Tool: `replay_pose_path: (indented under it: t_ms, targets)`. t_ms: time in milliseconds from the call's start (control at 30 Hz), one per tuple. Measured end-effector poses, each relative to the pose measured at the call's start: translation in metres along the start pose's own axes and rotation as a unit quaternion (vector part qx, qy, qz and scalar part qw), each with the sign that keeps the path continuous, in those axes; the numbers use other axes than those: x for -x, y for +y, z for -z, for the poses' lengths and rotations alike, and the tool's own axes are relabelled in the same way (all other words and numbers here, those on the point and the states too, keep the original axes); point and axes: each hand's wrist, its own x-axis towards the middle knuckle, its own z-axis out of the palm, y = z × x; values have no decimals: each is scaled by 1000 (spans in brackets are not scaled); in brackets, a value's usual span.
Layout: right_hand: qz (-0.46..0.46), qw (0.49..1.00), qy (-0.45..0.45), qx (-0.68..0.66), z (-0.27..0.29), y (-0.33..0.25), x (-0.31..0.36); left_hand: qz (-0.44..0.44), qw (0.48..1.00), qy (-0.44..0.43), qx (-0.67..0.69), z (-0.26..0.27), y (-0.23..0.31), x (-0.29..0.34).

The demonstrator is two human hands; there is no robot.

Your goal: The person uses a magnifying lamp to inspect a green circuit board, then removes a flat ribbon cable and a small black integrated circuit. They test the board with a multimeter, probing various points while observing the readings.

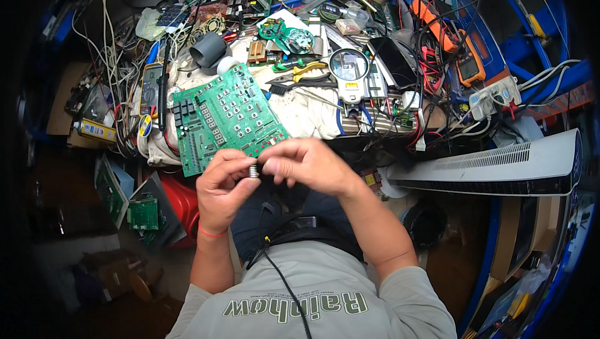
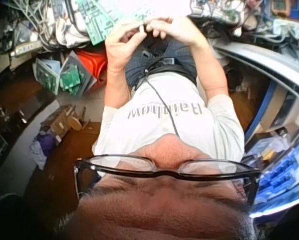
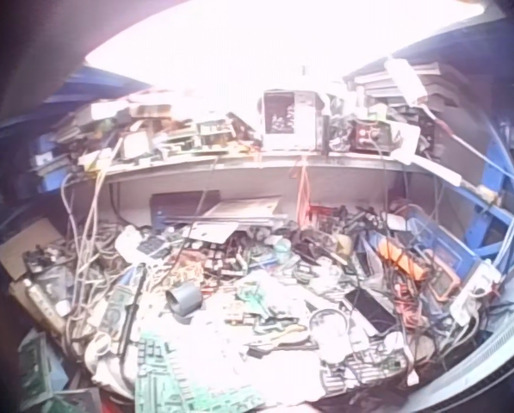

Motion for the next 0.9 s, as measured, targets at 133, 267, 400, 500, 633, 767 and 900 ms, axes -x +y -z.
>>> replay_pose_path:
  t_ms: [133,267,400,500,633,767,900]
  targets:
    - [162,703,405,562,56,-12,-19,108,869,57,479,9,-10,12]
    - [-41,596,447,666,106,-13,-31,130,784,49,605,7,-19,18]
    - [-94,600,419,675,120,-13,-39,122,775,42,618,4,-20,24]
    - [-101,601,414,677,129,-11,-39,107,782,37,613,5,-17,26]
    - [-40,661,449,600,152,-8,-32,84,793,21,604,9,-13,28]
    - [27,800,477,363,134,-33,-11,81,771,-15,631,10,-8,31]
    - [238,866,340,279,41,-69,34,83,775,-51,625,5,1,29]
